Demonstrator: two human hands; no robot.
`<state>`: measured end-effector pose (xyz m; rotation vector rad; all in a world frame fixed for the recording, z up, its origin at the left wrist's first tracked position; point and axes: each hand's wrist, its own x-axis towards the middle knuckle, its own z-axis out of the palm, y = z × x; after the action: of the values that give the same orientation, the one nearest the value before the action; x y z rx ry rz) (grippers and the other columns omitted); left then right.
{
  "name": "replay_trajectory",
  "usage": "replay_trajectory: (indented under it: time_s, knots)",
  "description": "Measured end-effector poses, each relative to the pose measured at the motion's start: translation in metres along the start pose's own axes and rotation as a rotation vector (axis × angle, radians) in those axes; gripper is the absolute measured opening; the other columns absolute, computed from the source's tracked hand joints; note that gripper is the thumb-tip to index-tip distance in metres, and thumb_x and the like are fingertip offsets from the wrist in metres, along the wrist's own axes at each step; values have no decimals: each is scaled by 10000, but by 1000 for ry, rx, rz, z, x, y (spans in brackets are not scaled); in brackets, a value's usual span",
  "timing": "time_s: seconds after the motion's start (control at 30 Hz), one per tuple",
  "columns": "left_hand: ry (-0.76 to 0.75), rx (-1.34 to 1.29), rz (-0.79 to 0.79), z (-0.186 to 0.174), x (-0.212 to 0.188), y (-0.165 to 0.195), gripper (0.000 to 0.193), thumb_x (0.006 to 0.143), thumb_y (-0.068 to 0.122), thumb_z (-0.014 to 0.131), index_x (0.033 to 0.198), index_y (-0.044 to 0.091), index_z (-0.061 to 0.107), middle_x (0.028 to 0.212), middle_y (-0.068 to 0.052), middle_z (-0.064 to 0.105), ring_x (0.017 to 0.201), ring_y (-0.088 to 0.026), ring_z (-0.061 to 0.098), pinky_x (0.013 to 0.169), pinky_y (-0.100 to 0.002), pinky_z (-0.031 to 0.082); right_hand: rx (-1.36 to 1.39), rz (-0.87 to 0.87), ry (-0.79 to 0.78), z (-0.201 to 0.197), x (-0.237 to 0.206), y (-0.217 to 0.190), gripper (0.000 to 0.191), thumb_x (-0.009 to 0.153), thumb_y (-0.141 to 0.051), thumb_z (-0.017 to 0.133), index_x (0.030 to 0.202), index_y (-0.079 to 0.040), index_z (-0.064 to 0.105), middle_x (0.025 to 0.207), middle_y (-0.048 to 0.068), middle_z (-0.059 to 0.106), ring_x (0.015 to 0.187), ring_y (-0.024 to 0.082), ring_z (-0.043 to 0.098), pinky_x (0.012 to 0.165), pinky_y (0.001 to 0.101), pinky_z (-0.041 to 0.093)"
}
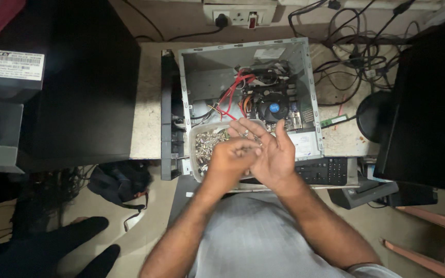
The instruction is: The person sits at a workbench in front of an open desktop computer case and picks small metal screws one at a time from a plastic container, placing them into the case. Near the end the person moves the container aside and reaches toward the case.
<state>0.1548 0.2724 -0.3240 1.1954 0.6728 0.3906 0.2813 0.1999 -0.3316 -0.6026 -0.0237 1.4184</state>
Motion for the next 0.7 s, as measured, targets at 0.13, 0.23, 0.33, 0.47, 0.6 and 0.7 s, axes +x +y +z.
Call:
replay_trajectory:
  time_s: [0.13, 0.23, 0.33, 0.47, 0.6, 0.7]
  knots:
    - [-69, -661, -143, -7, -3, -6, 105, 949, 94, 699, 1017, 14, 713, 739, -43, 655, 594, -104, 585, 532, -241, 453, 10, 12, 27, 4, -1, -1, 898, 980, -697, 366, 1477, 46, 449, 1537, 218, 482, 1470, 340, 431, 1170, 500, 365]
    - [-100, -859, -182, -10, -6, -8, 113, 983, 116, 708, 1045, 23, 693, 800, -35, 662, 649, -98, 588, 565, -238, 459, 30, 13, 33, 6, 1, 1, 903, 982, -694, 386, 1470, 63, 449, 1525, 221, 492, 1459, 341, 441, 1197, 497, 369]
    - [-125, -941, -194, -10, -7, -9, 113, 978, 109, 716, 1057, 33, 687, 823, -28, 661, 668, -98, 587, 592, -241, 474, 43, 32, 41, 7, 2, 2, 900, 977, -693, 388, 1468, 59, 445, 1519, 212, 494, 1451, 338, 441, 1199, 511, 360]
    - [-139, -943, -182, -9, -7, -9, 108, 967, 107, 706, 1049, 40, 687, 828, -40, 670, 665, -113, 594, 596, -256, 484, 81, 39, 25, 5, 1, 2, 895, 983, -690, 386, 1469, 58, 442, 1519, 212, 492, 1452, 339, 442, 1204, 511, 356]
    - [-151, -929, -132, -8, -6, -11, 102, 973, 108, 699, 1047, 38, 698, 792, -46, 662, 652, -117, 595, 562, -259, 474, 55, 45, 38, 2, 0, 2, 900, 976, -695, 385, 1475, 53, 434, 1512, 206, 501, 1446, 333, 450, 1188, 512, 368]
    - [-81, -740, -36, -4, -2, -16, 103, 985, 71, 685, 1060, 5, 712, 787, -51, 671, 641, -121, 602, 551, -259, 474, 263, 110, -83, -2, 0, 0, 917, 997, -687, 359, 1504, 76, 395, 1534, 253, 475, 1425, 374, 438, 1090, 524, 388]
